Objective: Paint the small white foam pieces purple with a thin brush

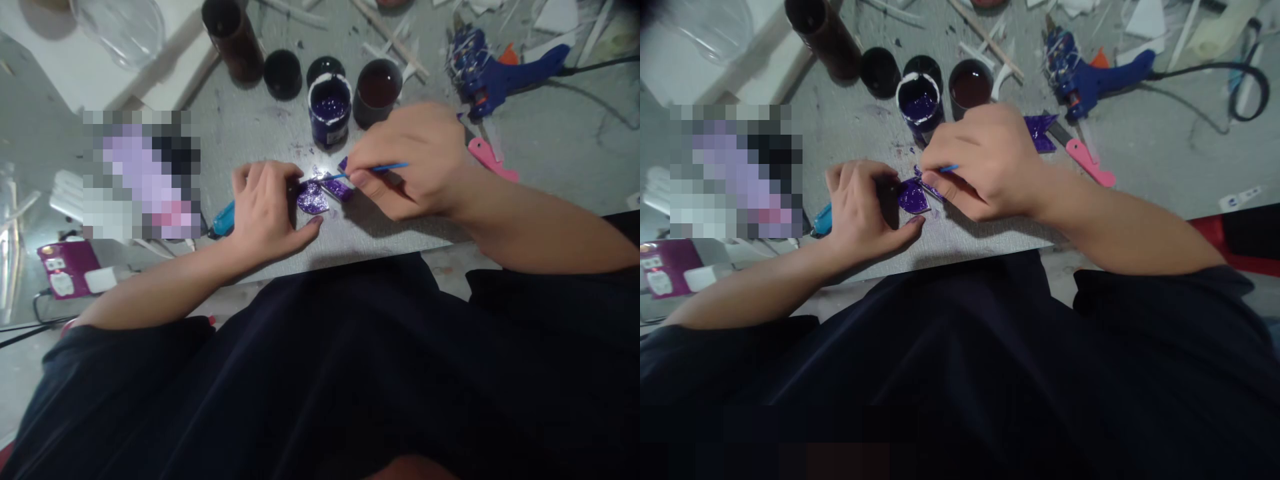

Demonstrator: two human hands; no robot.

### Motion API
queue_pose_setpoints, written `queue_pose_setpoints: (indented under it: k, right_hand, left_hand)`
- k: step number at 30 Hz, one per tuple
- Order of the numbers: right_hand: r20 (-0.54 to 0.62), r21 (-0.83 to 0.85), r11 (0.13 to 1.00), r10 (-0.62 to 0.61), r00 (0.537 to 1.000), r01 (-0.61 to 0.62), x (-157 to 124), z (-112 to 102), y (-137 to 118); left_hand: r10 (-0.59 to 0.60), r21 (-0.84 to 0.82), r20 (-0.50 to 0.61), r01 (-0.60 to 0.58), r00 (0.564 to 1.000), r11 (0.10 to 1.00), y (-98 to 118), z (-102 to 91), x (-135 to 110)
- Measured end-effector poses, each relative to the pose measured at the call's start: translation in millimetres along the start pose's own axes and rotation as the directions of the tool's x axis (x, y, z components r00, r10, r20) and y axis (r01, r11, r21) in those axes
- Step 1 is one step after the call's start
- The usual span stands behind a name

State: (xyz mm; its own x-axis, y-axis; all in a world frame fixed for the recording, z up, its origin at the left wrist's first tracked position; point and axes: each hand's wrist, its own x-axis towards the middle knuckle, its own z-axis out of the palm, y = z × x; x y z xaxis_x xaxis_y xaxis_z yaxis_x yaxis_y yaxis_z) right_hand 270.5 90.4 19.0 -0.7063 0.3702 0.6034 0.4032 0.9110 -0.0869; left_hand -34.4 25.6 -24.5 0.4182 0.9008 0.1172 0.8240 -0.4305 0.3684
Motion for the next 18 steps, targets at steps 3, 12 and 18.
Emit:
queue_pose_setpoints:
  k: [3, 12, 18]
  right_hand:
    - [-0.056, 0.050, 0.999, 0.015, 0.998, -0.012, 0.6, -1.4, -0.5]
    - [-0.037, 0.194, 0.972, 0.139, 0.990, -0.129, 5.2, -0.9, -8.0]
    - [-0.003, 0.121, 0.983, 0.143, 0.990, -0.141, 4.8, 0.2, -6.3]
  left_hand:
    - [-0.001, 0.002, -0.005, 0.001, 1.000, 1.000, -1.4, 0.2, -0.2]
    - [0.004, 0.005, -0.015, -0.004, 1.000, 1.000, -0.6, -0.3, -0.2]
    - [0.004, 0.006, -0.017, -0.003, 1.000, 1.000, 1.4, -4.3, 0.6]
